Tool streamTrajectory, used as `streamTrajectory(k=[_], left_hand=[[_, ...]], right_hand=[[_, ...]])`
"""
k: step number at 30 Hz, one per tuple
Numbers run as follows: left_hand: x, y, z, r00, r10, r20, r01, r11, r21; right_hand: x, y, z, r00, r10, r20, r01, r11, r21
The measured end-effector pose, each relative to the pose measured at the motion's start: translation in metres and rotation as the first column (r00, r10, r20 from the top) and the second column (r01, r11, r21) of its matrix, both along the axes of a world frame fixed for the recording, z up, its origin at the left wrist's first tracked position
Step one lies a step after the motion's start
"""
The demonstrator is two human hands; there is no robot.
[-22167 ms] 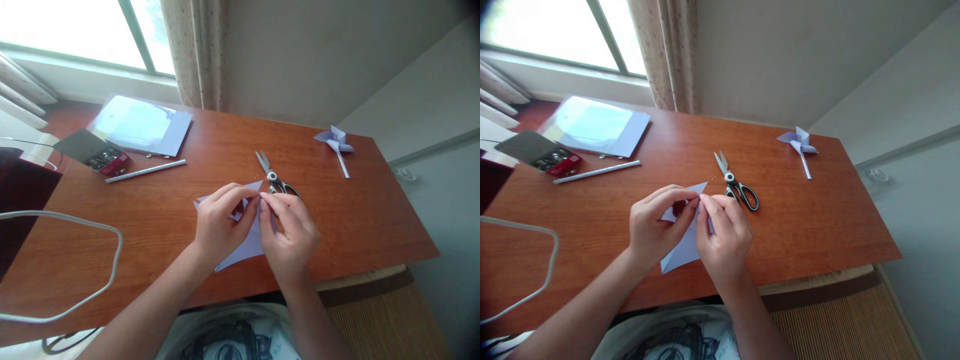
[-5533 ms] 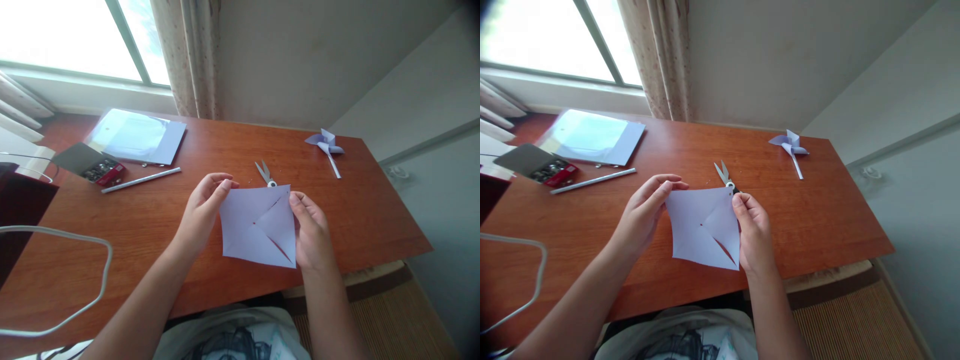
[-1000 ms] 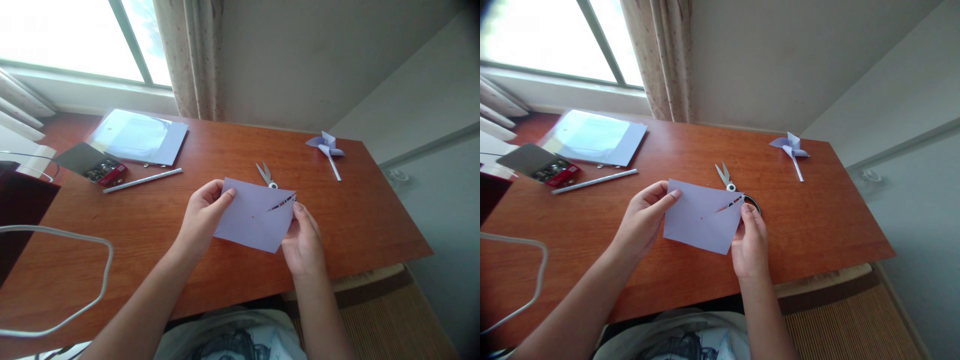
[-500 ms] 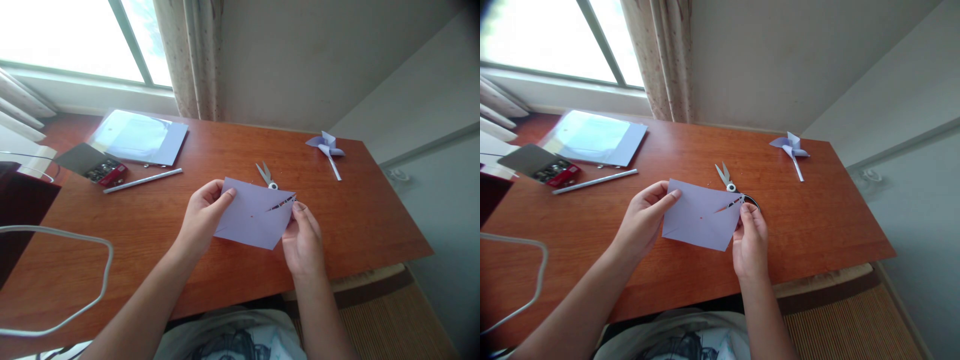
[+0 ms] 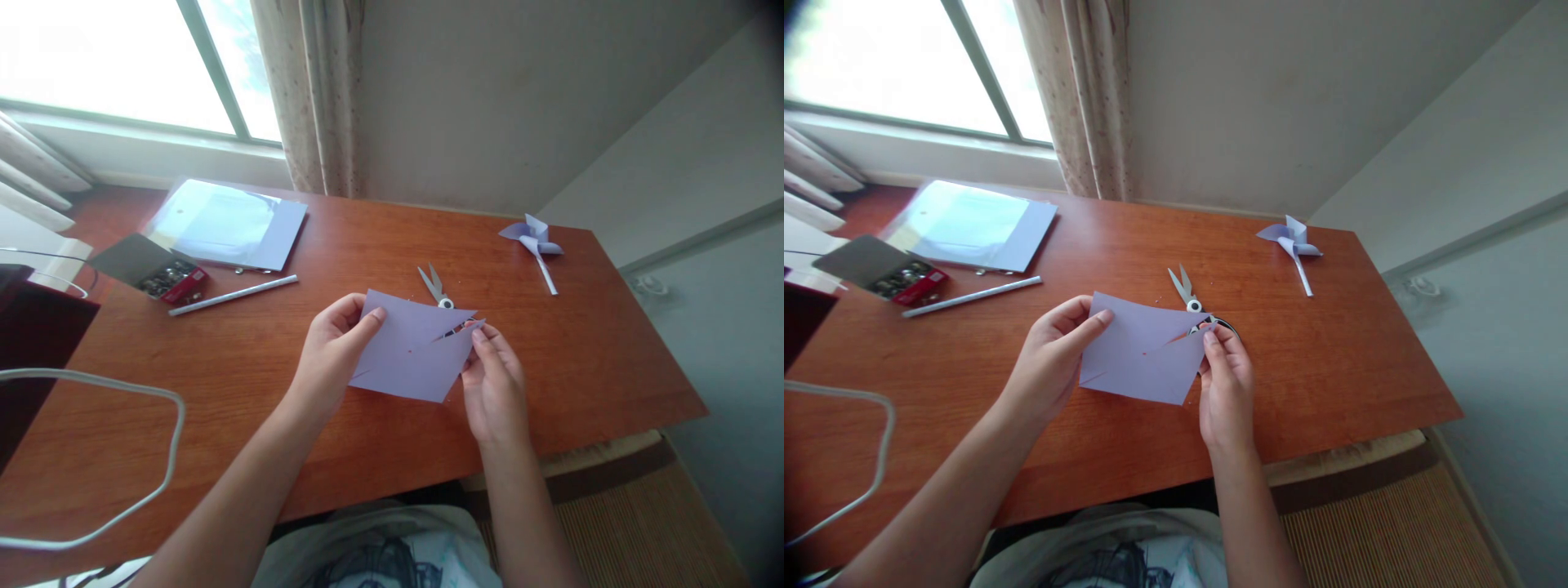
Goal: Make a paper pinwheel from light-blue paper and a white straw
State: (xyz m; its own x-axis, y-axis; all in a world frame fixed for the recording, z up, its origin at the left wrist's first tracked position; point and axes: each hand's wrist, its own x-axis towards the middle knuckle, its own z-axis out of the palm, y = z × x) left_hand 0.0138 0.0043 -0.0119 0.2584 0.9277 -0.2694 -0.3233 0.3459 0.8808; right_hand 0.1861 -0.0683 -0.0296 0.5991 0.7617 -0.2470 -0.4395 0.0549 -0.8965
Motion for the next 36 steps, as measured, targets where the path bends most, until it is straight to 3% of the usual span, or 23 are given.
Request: streamTrajectory(k=[9,19,25,27,30,33,36], left_hand=[[-0.001,0.001,0.001,0.997,-0.018,0.079,0.024,0.997,-0.077],[-0.001,0.000,0.002,0.994,-0.023,0.107,0.031,0.997,-0.076],[-0.001,0.002,0.000,0.999,0.001,-0.035,0.000,1.000,0.030],[-0.003,0.003,0.000,0.990,0.008,-0.142,0.007,0.994,0.106],[-0.006,0.006,-0.001,0.955,-0.055,-0.292,0.116,0.974,0.196],[-0.009,0.008,-0.002,0.894,-0.159,-0.419,0.286,0.921,0.263],[-0.011,0.009,-0.003,0.818,-0.218,-0.532,0.431,0.844,0.318]], right_hand=[[0.001,0.009,0.004,0.998,0.029,0.049,-0.030,1.000,0.006],[0.002,0.011,0.008,0.993,0.010,0.118,-0.012,1.000,0.013],[0.010,0.005,0.007,0.984,0.116,0.132,-0.113,0.993,-0.035],[0.017,0.006,0.010,0.965,0.098,0.244,-0.093,0.995,-0.033],[0.022,0.010,0.020,0.836,0.040,0.547,-0.047,0.999,-0.001],[0.017,0.017,0.032,0.682,0.183,0.708,-0.215,0.975,-0.045],[0.007,0.023,0.038,0.524,0.346,0.778,-0.395,0.908,-0.137]])
